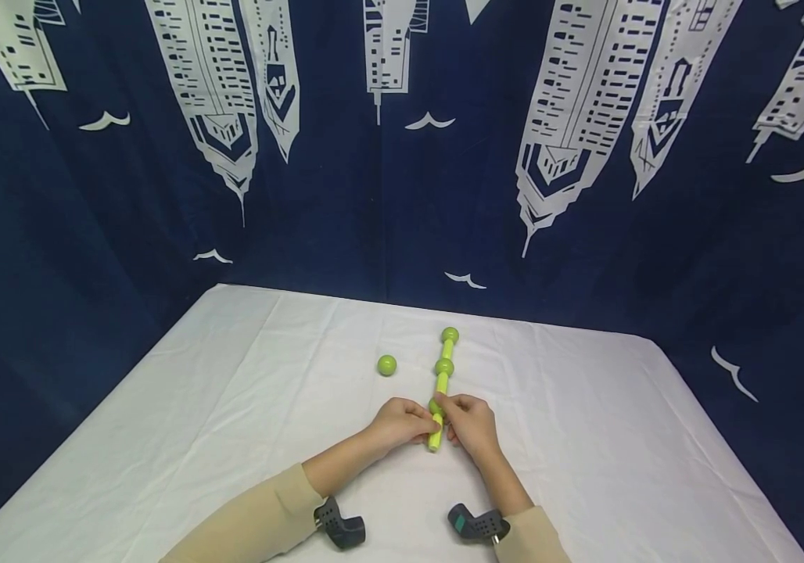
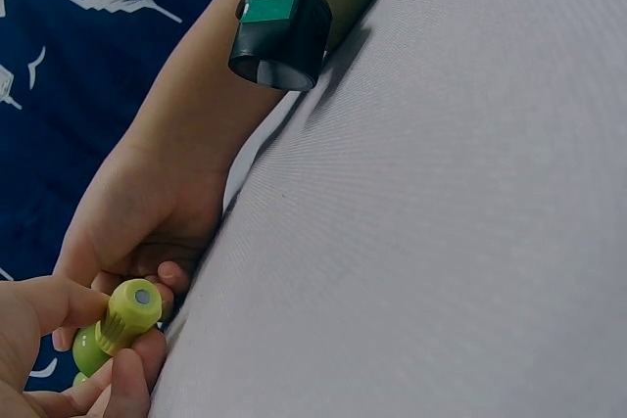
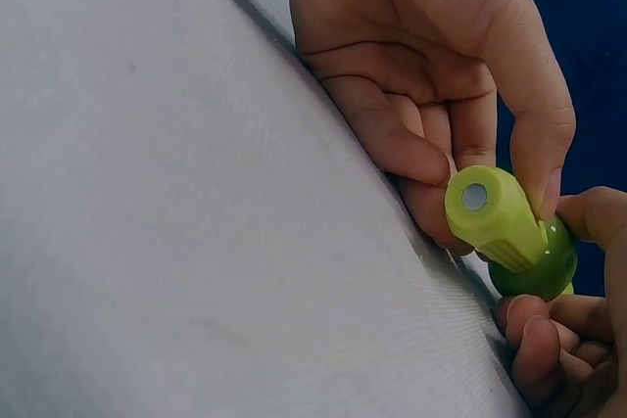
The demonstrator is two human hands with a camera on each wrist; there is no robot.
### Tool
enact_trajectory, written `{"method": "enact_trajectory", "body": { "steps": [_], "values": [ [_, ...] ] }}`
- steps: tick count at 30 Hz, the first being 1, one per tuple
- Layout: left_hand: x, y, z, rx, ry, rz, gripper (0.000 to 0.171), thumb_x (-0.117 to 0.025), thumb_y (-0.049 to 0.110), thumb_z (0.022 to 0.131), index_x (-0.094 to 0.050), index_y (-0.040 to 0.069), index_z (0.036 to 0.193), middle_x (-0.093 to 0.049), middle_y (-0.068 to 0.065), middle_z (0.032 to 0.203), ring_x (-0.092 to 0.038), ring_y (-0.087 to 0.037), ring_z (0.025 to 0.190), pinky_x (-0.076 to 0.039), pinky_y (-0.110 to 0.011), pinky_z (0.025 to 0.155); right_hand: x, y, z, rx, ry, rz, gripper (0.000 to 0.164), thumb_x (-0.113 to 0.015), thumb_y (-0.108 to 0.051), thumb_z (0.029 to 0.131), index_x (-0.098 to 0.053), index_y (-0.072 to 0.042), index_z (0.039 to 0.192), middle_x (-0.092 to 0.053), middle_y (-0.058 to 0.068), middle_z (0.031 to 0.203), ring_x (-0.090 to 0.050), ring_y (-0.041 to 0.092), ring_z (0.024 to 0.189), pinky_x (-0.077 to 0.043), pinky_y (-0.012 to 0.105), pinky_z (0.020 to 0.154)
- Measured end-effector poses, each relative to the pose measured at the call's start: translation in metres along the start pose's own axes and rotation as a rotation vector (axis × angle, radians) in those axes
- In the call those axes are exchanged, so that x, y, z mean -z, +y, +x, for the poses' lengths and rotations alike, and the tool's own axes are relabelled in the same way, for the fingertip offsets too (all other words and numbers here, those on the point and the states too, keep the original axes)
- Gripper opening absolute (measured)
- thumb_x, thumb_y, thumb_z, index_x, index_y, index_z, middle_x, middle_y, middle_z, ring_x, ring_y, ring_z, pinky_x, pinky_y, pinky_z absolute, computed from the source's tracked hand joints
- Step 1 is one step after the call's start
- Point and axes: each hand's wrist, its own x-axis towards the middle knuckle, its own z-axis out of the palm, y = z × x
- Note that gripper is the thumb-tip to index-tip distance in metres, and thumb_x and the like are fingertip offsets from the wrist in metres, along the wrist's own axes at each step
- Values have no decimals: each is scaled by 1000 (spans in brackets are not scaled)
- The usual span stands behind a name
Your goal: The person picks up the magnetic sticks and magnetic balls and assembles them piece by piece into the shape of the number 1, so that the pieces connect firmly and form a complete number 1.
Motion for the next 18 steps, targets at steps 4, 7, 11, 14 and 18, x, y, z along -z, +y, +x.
{"method": "enact_trajectory", "body": {
  "steps": [4, 7, 11, 14, 18],
  "values": [
    [-1, -1, 0, -1, -3, -2, 9, -77, 5, 78, -70, 0, 79, -63, 0, 64, -59, -6, 55, -52, -19, 56, 0, 0, 0, 1, 3, -4, 39, -65, -35, 92, -69, 3, 91, -54, 2, 58, -47, 11, 45, -41, 22, 42],
    [0, -1, 0, -2, -2, 2, 9, -77, 6, 78, -70, 0, 79, -64, 0, 64, -59, -6, 55, -52, -19, 56, 0, 1, -1, 1, 7, -7, 39, -65, -35, 93, -69, 3, 93, -54, 2, 57, -48, 11, 45, -42, 23, 42],
    [0, 0, 1, -2, -1, 10, 9, -77, 7, 78, -70, 0, 79, -64, 1, 64, -59, -6, 55, -52, -19, 56, 0, 1, -1, -4, 2, -4, 38, -66, -34, 92, -69, 3, 93, -53, 2, 56, -47, 11, 45, -42, 22, 43],
    [0, 0, 0, -3, -4, 1, 9, -77, 6, 78, -71, 0, 79, -64, 0, 64, -59, -6, 55, -52, -19, 56, 1, -1, -2, -6, -8, -6, 38, -65, -35, 93, -69, 3, 94, -52, 2, 54, -46, 11, 44, -40, 22, 42],
    [1, 1, -1, 1, -2, -3, 9, -77, 6, 78, -71, 0, 79, -64, 0, 64, -58, -6, 55, -52, -19, 56, 1, -2, -4, -8, -27, -13, 39, -64, -35, 94, -68, 4, 96, -52, 2, 53, -44, 11, 43, -38, 22, 41]
  ]
}}
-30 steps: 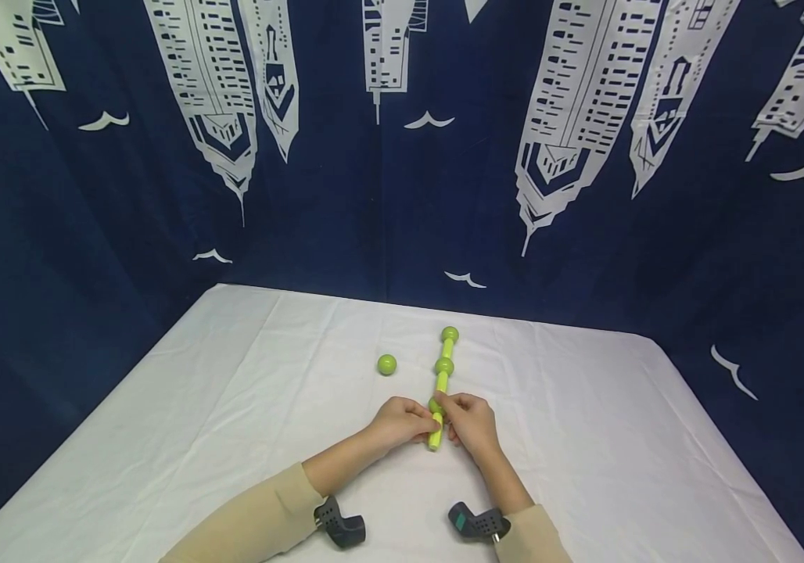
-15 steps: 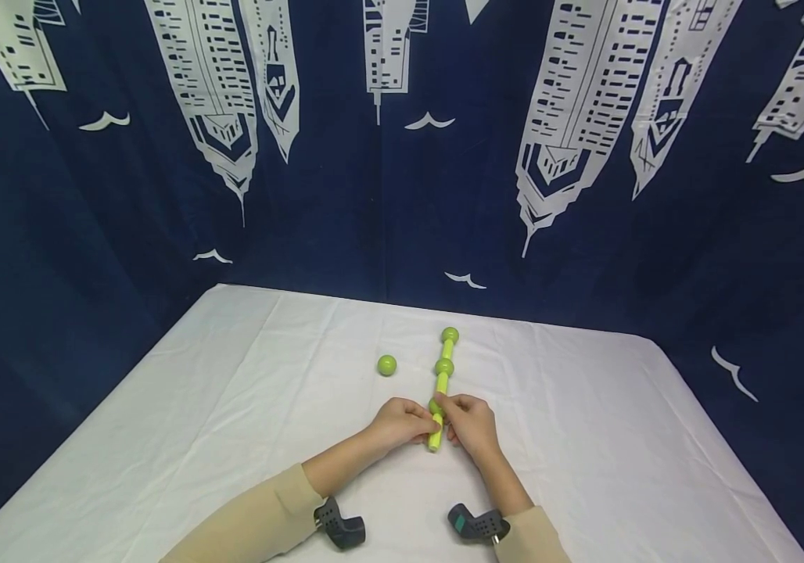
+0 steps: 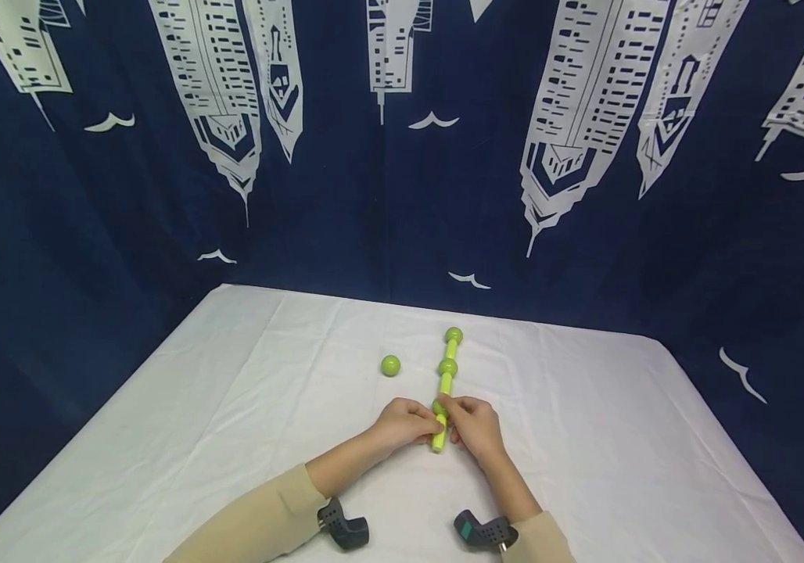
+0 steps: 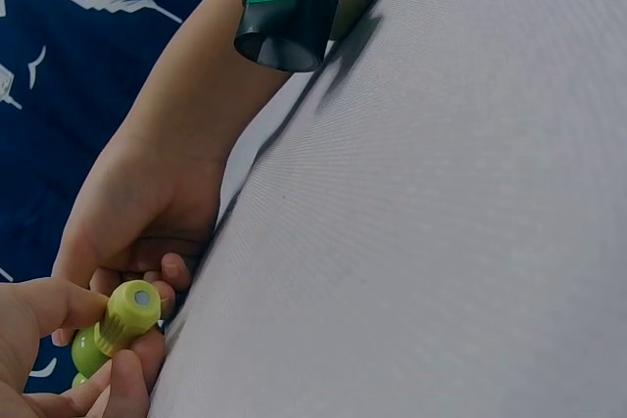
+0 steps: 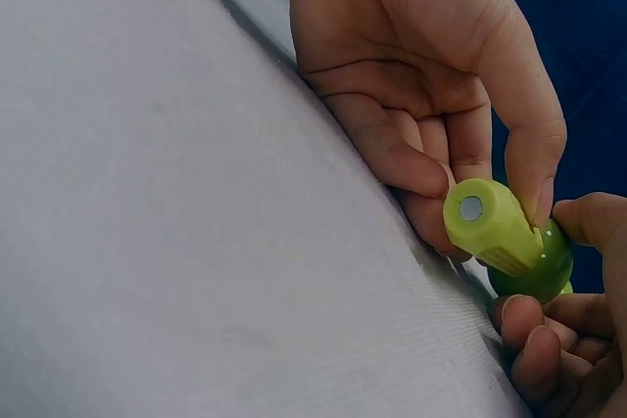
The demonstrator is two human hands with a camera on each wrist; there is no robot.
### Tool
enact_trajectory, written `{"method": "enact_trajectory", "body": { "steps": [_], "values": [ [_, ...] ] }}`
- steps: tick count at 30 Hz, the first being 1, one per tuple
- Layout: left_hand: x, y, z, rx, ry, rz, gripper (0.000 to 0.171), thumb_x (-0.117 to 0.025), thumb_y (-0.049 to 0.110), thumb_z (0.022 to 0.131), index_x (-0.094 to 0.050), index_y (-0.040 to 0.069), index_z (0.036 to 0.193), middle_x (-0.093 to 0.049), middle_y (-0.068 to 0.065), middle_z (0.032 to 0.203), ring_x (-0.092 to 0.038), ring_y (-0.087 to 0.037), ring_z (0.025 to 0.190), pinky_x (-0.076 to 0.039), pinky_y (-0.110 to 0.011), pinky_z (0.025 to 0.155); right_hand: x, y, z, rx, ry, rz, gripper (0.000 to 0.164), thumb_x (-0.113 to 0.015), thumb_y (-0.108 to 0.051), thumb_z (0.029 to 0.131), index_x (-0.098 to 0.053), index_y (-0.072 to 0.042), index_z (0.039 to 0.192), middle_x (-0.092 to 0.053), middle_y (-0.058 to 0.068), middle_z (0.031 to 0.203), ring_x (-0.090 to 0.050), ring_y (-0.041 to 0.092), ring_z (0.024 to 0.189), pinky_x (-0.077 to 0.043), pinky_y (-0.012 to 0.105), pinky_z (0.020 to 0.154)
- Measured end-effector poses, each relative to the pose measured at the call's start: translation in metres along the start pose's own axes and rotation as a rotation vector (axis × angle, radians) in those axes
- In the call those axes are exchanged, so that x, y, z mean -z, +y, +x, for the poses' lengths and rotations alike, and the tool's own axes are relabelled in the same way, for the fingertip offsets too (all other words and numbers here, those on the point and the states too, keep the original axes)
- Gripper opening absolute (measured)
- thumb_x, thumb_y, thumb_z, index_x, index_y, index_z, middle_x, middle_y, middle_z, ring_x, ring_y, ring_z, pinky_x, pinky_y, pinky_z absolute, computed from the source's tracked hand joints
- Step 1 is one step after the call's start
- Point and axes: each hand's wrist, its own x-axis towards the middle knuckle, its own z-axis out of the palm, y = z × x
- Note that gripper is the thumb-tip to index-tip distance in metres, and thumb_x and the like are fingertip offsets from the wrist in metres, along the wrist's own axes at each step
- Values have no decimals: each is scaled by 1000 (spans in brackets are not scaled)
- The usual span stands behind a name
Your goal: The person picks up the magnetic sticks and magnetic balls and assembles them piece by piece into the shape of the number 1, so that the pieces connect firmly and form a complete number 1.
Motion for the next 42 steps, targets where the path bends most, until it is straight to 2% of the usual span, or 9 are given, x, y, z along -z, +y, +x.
{"method": "enact_trajectory", "body": {
  "steps": [7, 15, 27, 36, 42],
  "values": [
    [-2, -1, 0, -10, 12, -27, 8, -76, 4, 77, -71, -1, 80, -65, 0, 63, -59, -6, 55, -52, -19, 57, 4, -1, -7, 10, -16, 1, 46, -62, -35, 95, -66, 9, 108, -58, 5, 64, -50, 12, 47, -42, 23, 42],
    [-1, 0, -2, -8, 16, -44, 8, -75, 3, 78, -71, -2, 82, -65, -1, 66, -60, -6, 57, -53, -20, 58, 4, -3, -16, -65, -26, 53, 45, -62, -30, 95, -59, 10, 115, -62, 7, 72, -55, 12, 49, -48, 23, 45],
    [0, 0, 0, -8, 22, -70, 11, -76, 5, 78, -69, -3, 83, -64, -2, 69, -60, -6, 58, -53, -19, 59, 0, -5, -25, -91, -55, 120, 38, -61, -25, 96, -61, 11, 108, -58, 8, 72, -56, 12, 48, -49, 24, 44],
    [0, 0, -2, -1, 32, -96, 10, -74, 2, 77, -70, -5, 84, -65, -3, 68, -61, -8, 59, -54, -21, 60, -3, -8, -28, -92, -63, 167, 30, -59, -22, 96, -62, 7, 90, -57, 7, 67, -56, 12, 47, -49, 23, 44],
    [0, 0, -1, -2, 10, -134, 13, -75, -1, 75, -69, -6, 85, -66, -5, 70, -62, -9, 61, -55, -23, 61, -6, -8, -27, -82, -42, 155, 27, -58, -17, 96, -64, 9, 93, -57, 7, 64, -55, 11, 47, -48, 22, 44]
  ]
}}
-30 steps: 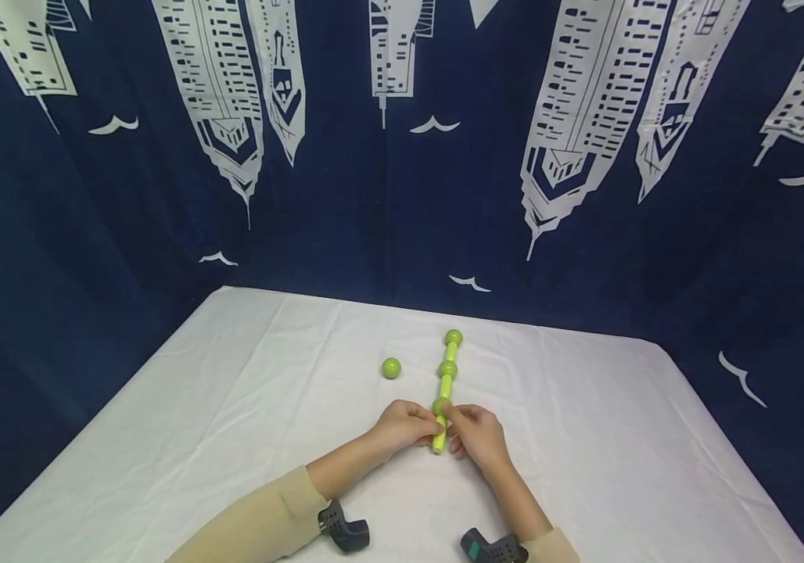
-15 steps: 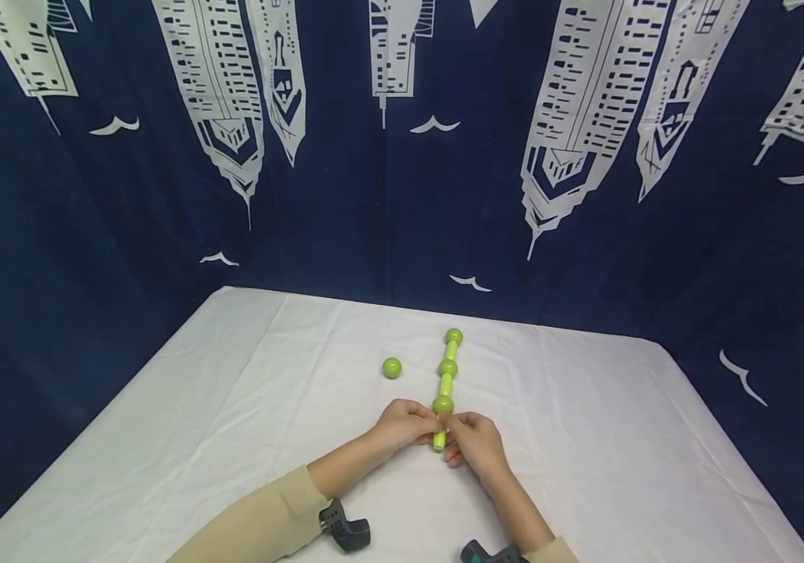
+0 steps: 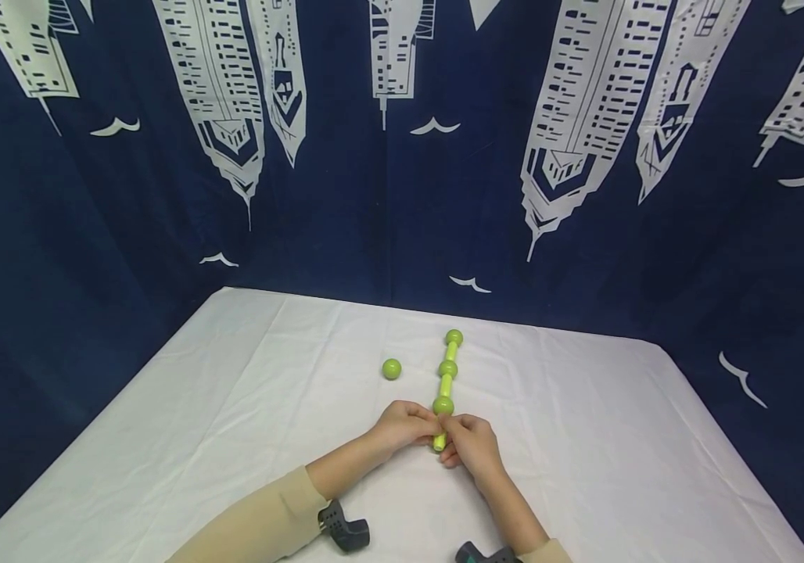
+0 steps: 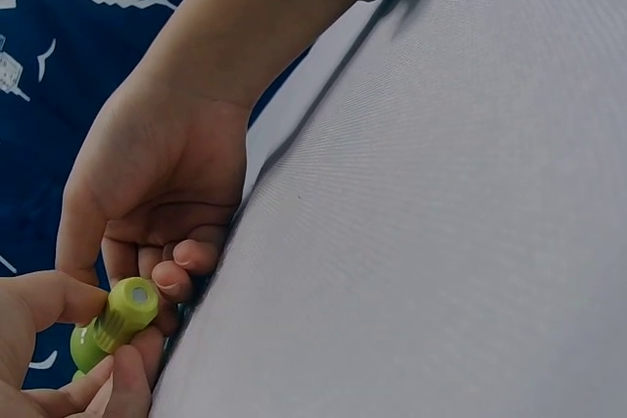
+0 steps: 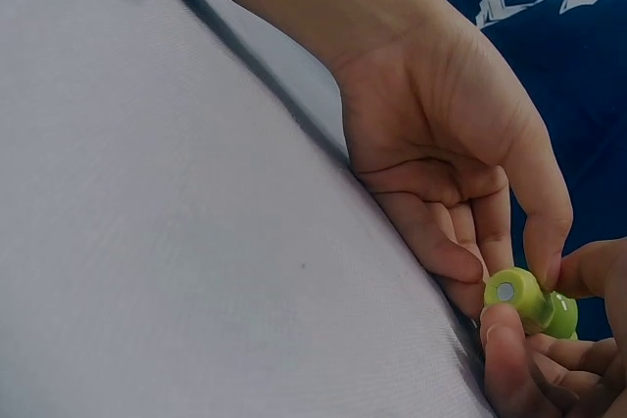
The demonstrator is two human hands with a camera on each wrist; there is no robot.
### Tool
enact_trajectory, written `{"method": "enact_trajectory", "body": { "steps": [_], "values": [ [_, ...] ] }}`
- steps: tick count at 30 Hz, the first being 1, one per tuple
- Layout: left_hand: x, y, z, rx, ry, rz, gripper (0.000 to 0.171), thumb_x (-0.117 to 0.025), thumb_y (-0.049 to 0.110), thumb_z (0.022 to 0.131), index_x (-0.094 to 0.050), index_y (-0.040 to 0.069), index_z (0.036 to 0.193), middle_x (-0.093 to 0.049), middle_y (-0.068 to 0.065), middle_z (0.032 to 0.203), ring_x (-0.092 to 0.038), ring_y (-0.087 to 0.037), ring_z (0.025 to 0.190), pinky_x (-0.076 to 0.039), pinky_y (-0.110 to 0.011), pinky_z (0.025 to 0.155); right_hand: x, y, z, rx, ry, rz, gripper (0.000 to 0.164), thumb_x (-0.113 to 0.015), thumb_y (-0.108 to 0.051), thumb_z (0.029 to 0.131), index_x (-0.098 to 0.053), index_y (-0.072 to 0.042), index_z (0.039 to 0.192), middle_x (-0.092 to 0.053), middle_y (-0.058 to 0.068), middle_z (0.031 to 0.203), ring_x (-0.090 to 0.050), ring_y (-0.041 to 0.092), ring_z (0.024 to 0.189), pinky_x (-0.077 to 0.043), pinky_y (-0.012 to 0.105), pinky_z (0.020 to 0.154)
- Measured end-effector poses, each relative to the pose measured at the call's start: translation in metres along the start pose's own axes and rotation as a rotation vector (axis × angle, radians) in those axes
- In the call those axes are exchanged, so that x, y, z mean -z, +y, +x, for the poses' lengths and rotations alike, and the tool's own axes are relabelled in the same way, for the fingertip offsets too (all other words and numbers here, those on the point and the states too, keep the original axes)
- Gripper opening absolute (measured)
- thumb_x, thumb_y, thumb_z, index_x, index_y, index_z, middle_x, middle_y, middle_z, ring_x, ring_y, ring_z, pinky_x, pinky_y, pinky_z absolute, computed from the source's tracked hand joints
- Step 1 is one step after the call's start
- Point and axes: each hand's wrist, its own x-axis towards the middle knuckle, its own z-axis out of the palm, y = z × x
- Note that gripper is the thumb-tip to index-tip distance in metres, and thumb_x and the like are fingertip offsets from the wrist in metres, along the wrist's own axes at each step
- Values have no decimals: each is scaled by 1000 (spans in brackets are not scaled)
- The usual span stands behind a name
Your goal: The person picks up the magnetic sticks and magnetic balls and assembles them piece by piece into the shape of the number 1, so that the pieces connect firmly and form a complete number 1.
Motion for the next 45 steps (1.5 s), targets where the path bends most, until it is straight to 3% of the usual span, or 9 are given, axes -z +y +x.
{"method": "enact_trajectory", "body": {
  "steps": [11, 16, 24, 29, 38, 45],
  "values": [
    [5, 1, 4, 21, -114, -12, 16, -72, -1, 79, -67, -7, 92, -67, -6, 77, -65, -12, 69, -56, -24, 68, 0, 1, 4, 23, 26, -26, 24, -60, -14, 94, -65, 9, 92, -56, 6, 58, -54, 12, 46, -47, 21, 44],
    [9, 2, 5, 11, -122, -6, 16, -70, 0, 82, -68, -9, 95, -68, -8, 77, -66, -12, 68, -56, -25, 69, 0, 1, 8, 25, 23, -31, 25, -60, -15, 94, -65, 9, 93, -56, 6, 58, -54, 12, 46, -47, 22, 44],
    [24, 6, 6, -1, -56, 38, 16, -69, 1, 82, -68, -6, 96, -66, -4, 74, -64, -11, 65, -55, -24, 66, 0, 1, 13, 13, 35, -32, 25, -60, -15, 94, -64, 10, 93, -53, 5, 57, -53, 12, 45, -47, 22, 43],
    [37, 7, 11, -58, 22, 56, 20, -67, 0, 80, -67, -8, 97, -67, -4, 76, -64, -11, 68, -55, -25, 68, -1, 1, 15, 11, 45, -54, 25, -60, -15, 93, -64, 10, 94, -53, 5, 58, -54, 11, 45, -48, 22, 43],
    [61, 14, 16, -167, 210, 227, 22, -66, 3, 76, -69, -4, 97, -64, 0, 76, -57, -9, 66, -47, -21, 59, -1, 1, 19, 16, 47, -47, 25, -60, -14, 93, -63, 11, 95, -53, 5, 58, -52, 10, 45, -47, 22, 43],
    [78, 17, 24, -276, 267, 328, 20, -69, 4, 77, -66, -2, 95, -64, -2, 82, -61, -13, 74, -51, -25, 65, 0, 2, 21, 26, 46, -58, 25, -59, -15, 93, -63, 9, 93, -52, 3, 56, -51, 10, 45, -47, 21, 43]
  ]
}}
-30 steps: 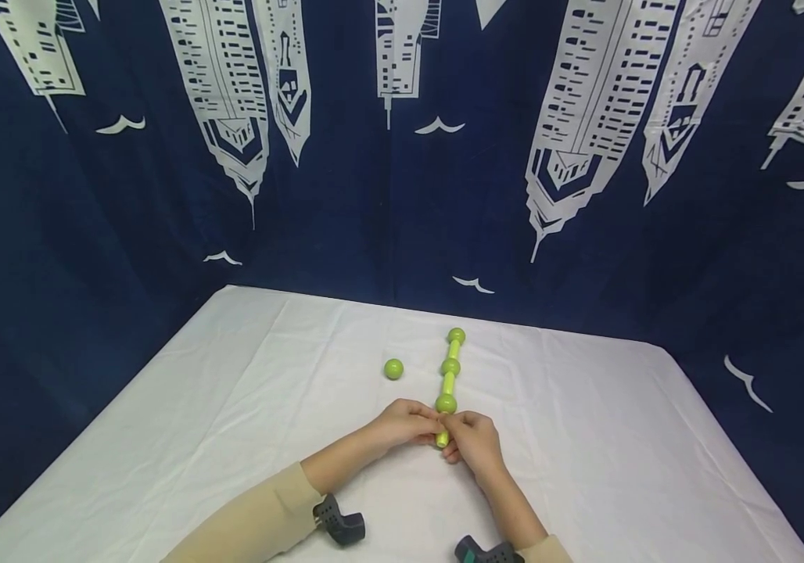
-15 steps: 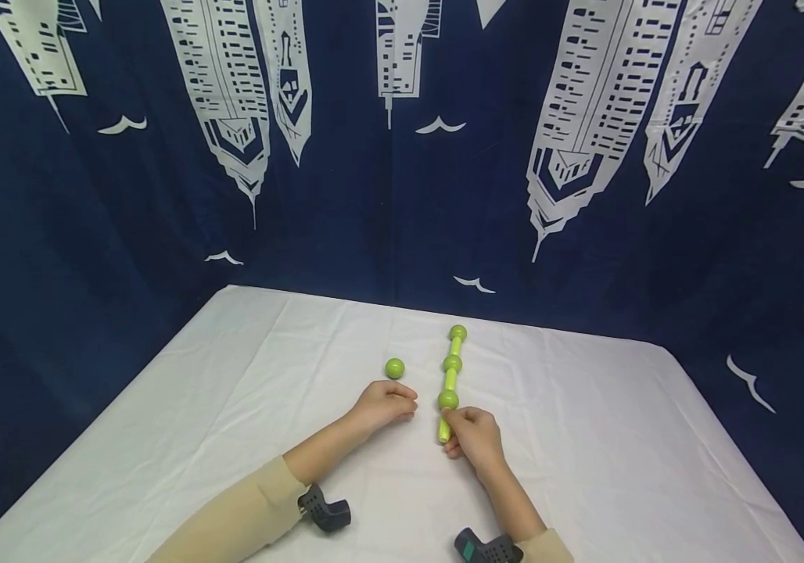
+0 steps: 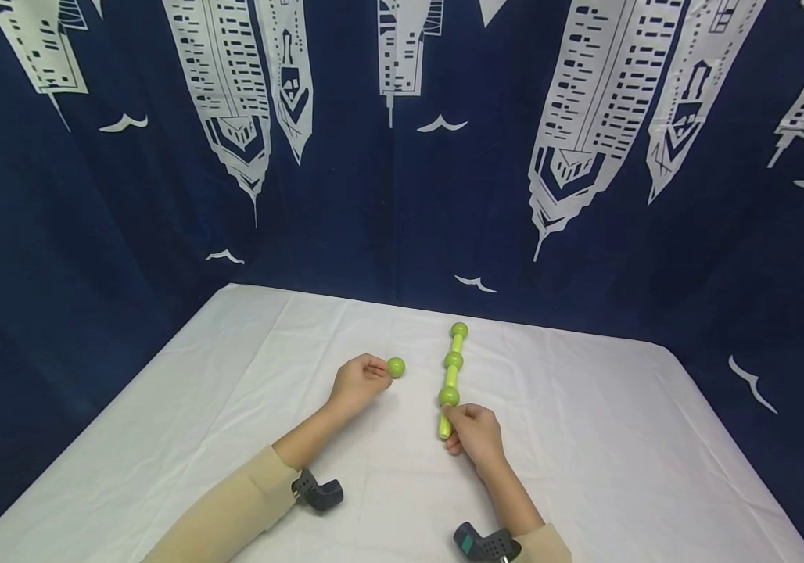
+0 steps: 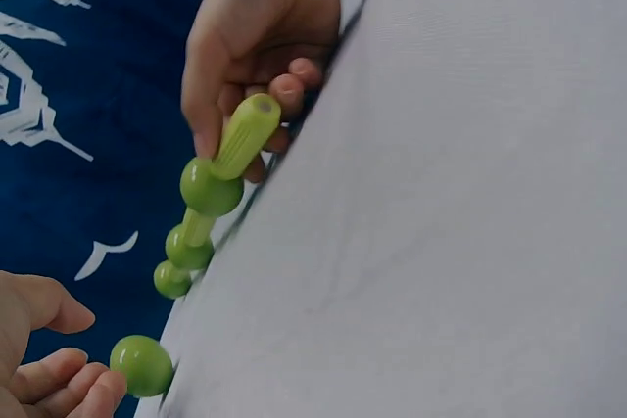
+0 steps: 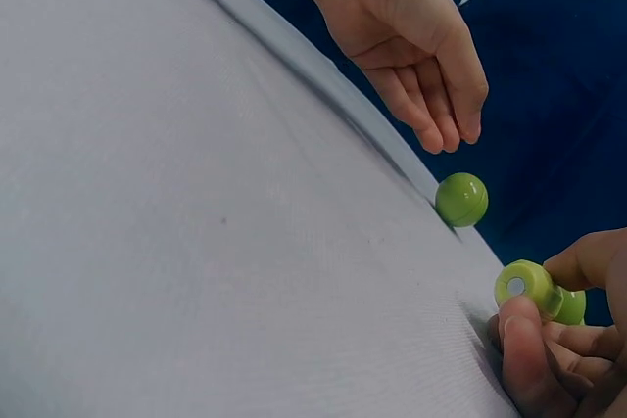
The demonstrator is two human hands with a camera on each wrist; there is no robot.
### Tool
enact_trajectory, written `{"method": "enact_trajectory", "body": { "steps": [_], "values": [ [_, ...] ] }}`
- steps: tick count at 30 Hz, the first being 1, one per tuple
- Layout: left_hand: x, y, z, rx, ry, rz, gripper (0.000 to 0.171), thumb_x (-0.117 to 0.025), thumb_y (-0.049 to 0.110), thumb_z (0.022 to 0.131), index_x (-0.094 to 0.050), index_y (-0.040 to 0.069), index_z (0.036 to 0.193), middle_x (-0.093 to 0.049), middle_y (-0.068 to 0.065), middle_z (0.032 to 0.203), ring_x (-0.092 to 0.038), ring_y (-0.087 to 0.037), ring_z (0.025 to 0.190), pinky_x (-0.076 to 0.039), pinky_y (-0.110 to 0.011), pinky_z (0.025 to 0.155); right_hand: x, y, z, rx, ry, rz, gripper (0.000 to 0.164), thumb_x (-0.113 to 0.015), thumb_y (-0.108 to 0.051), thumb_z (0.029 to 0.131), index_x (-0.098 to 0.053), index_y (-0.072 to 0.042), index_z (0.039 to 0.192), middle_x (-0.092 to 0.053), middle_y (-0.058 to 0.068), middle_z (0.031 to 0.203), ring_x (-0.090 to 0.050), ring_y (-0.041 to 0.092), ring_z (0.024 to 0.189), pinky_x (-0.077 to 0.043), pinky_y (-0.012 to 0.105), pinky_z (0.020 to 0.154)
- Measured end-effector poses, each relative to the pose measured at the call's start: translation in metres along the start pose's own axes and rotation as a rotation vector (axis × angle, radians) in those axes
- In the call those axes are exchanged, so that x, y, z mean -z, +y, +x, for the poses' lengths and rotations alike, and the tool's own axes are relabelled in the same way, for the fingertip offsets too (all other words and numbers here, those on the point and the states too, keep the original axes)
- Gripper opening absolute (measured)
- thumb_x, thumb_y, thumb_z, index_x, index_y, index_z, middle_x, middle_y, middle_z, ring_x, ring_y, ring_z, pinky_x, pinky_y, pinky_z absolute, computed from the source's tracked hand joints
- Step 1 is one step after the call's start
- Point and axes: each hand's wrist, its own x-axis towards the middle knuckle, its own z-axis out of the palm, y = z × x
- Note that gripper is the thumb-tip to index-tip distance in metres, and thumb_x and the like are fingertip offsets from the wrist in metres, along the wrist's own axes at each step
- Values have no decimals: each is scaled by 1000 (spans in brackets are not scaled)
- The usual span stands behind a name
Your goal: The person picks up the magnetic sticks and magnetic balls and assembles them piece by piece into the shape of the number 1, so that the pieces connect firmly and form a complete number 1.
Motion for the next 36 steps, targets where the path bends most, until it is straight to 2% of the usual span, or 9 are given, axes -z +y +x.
{"method": "enact_trajectory", "body": {
  "steps": [8, 12, 22, 28, 36],
  "values": [
    [1, -7, 16, 16, 15, 109, 31, -76, 7, 74, -66, -4, 101, -66, -12, 92, -61, -19, 83, -52, -31, 72, 0, 3, 1, 7, -1, 14, 24, -59, -15, 93, -62, 9, 94, -53, 4, 55, -51, 10, 44, -46, 21, 42],
    [-3, -8, 21, 18, -3, 141, 35, -78, 7, 73, -66, -5, 104, -65, -11, 93, -60, -21, 86, -51, -34, 76, 1, 3, 0, 13, 0, 10, 26, -60, -16, 93, -63, 10, 95, -53, 4, 56, -51, 10, 44, -46, 21, 42],
    [-18, -15, 27, -27, -23, 237, 50, -80, 13, 76, -62, -8, 117, -59, -11, 99, -58, -23, 93, -49, -36, 83, 0, 2, -1, 17, -1, 22, 26, -61, -16, 94, -63, 10, 95, -53, 4, 55, -51, 10, 43, -45, 21, 41],
    [-23, -21, 29, -81, 1, 273, 49, -82, 16, 77, -62, -6, 117, -62, -14, 105, -60, -27, 99, -49, -38, 87, 0, 3, -1, 29, -2, 21, 25, -60, -15, 93, -63, 9, 94, -53, 3, 53, -51, 10, 42, -45, 21, 42],
    [-25, -26, 27, -138, -17, 245, 37, -81, 17, 78, -68, 0, 108, -62, -6, 95, -57, -19, 88, -47, -32, 80, 0, 5, 0, 35, -1, 8, 26, -60, -16, 94, -64, 10, 97, -53, 4, 52, -51, 10, 42, -45, 21, 41]
  ]
}}
